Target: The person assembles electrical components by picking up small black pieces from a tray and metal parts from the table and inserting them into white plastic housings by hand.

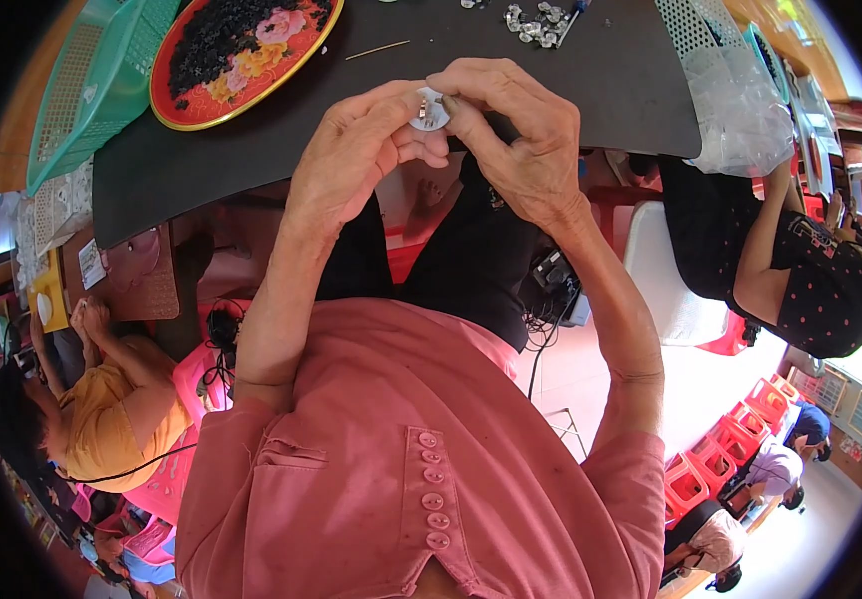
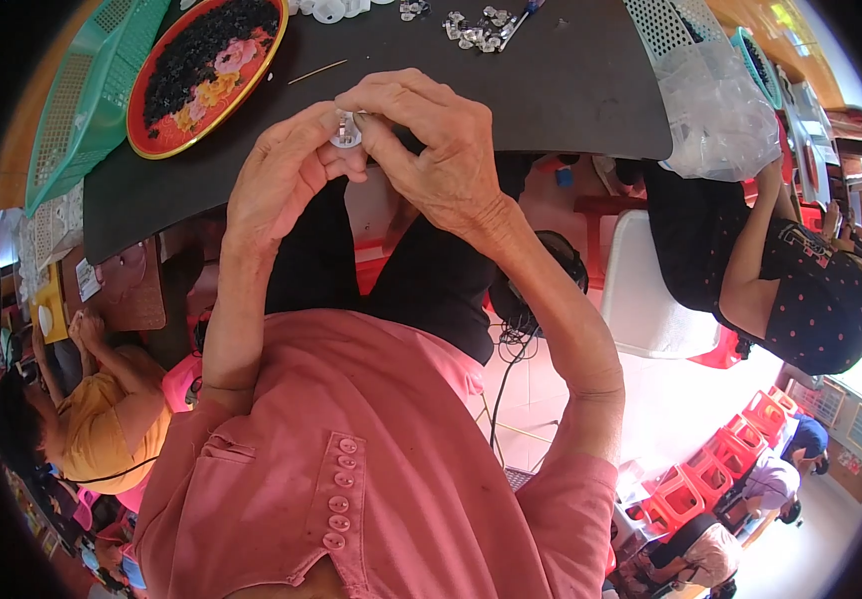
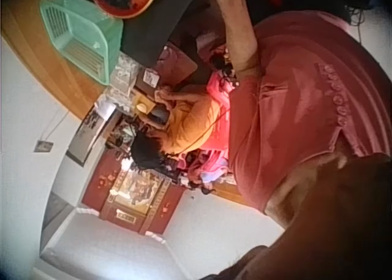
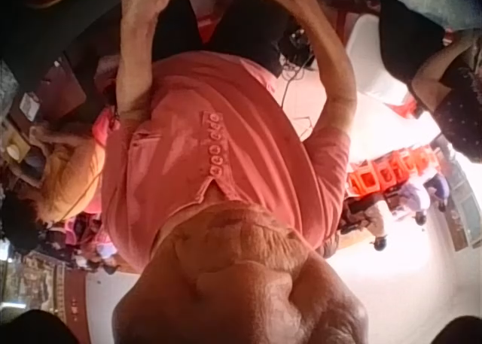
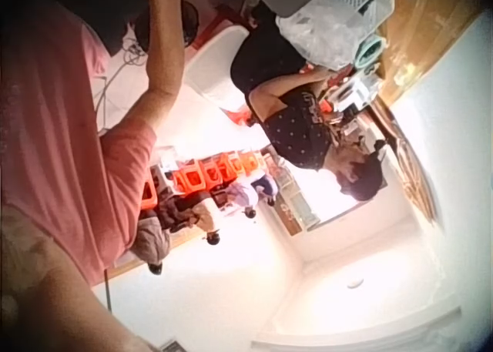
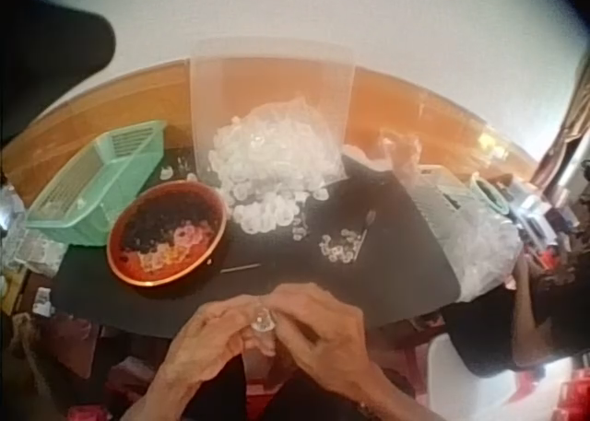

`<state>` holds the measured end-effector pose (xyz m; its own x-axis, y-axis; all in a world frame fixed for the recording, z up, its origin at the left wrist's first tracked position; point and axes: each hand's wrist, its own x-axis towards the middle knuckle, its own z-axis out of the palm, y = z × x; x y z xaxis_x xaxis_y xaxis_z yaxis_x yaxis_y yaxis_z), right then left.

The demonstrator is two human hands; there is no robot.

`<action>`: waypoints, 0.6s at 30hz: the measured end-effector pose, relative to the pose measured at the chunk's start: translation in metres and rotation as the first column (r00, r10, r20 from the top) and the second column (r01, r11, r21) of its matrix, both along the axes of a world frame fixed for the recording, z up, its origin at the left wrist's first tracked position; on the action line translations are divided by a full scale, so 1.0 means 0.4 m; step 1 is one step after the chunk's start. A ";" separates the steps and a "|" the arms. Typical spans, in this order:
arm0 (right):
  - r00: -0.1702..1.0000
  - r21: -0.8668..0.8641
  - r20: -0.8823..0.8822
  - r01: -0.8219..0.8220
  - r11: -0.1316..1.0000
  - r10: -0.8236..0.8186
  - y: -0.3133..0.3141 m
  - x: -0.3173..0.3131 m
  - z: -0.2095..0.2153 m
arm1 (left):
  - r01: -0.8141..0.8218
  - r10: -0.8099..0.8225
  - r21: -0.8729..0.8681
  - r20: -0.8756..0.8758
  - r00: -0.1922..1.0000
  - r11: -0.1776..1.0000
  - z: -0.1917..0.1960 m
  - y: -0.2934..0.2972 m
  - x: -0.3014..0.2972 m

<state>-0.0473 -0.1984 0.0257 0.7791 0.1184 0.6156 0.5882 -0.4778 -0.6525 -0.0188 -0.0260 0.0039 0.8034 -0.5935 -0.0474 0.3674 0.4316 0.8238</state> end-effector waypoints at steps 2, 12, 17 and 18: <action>1.000 0.011 0.010 0.013 1.000 -0.014 0.003 -0.002 -0.003 | 0.005 -0.005 -0.016 -0.012 1.000 1.000 0.001 -0.001 0.000; 0.994 -0.178 0.106 0.051 0.983 -0.032 0.009 -0.017 0.000 | -0.068 0.067 0.057 0.014 0.998 0.996 0.008 -0.012 -0.015; 0.991 -0.248 0.123 0.081 0.965 -0.052 0.017 -0.026 0.006 | -0.114 0.117 0.073 -0.031 0.993 0.991 0.014 -0.013 -0.021; 0.992 -0.255 0.104 0.090 0.963 -0.065 0.018 -0.028 0.009 | -0.079 0.081 0.062 -0.018 0.997 0.995 0.012 -0.009 -0.019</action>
<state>-0.0587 -0.1913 0.0293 0.7321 0.2249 0.6430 0.5957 -0.6692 -0.4442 -0.0262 -0.0295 0.0089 0.8467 -0.5228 -0.0987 0.3511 0.4096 0.8420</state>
